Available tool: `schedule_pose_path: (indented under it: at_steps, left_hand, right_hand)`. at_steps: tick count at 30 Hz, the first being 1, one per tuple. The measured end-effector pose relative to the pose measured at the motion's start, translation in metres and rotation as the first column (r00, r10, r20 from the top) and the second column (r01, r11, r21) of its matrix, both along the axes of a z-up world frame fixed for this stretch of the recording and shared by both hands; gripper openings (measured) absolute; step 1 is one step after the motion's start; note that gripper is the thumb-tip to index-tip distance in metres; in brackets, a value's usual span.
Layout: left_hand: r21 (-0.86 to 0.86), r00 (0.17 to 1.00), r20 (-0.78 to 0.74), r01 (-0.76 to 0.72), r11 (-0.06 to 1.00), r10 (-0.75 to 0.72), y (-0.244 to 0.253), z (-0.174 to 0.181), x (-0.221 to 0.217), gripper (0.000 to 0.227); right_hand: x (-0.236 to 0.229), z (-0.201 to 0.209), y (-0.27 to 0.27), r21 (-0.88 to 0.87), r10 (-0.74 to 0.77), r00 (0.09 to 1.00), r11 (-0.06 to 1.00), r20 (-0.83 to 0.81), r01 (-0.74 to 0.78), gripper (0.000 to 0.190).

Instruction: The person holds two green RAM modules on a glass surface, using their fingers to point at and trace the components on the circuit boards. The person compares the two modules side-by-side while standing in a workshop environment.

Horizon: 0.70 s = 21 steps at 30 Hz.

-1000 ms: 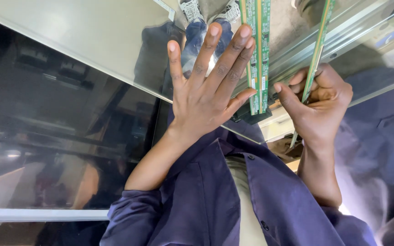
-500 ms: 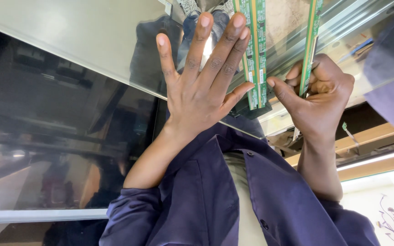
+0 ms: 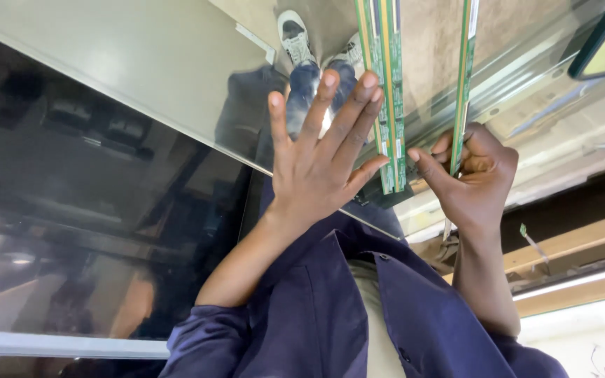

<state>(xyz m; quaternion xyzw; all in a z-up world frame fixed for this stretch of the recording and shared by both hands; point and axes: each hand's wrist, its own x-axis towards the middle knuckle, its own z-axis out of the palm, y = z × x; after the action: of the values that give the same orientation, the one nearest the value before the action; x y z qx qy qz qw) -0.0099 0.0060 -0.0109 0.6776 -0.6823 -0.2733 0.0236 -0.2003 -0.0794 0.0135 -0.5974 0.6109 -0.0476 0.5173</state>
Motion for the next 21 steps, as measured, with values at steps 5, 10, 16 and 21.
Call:
schedule_pose_path:
  at_steps: [5, 10, 16, 21]
  left_hand:
    - [-0.051, 1.000, -0.001, -0.026, 0.998, 0.026, 0.003, 0.001, -0.001, 0.076]
    - [-0.089, 0.998, 0.042, -0.031, 0.996, 0.035, 0.003, 0.000, -0.005, 0.078]
    - [-0.441, 0.957, -0.117, -0.289, 0.850, 0.264, 0.006, -0.010, -0.011, 0.065]
    - [-0.419, 0.953, -0.162, -0.303, 0.856, 0.257, 0.007, -0.013, -0.012, 0.065]
  right_hand:
    - [0.001, -0.001, 0.002, -0.015, -0.007, 1.000, 1.000, 0.013, 0.008, 0.029]
    - [0.005, -0.003, 0.003, -0.052, -0.028, 1.000, 0.998, 0.010, 0.028, 0.029]
    - [0.003, -0.008, 0.006, -0.011, -0.113, 0.993, 0.993, 0.044, 0.114, 0.028]
    - [0.003, -0.012, 0.008, -0.022, -0.104, 0.994, 0.994, 0.032, 0.105, 0.028]
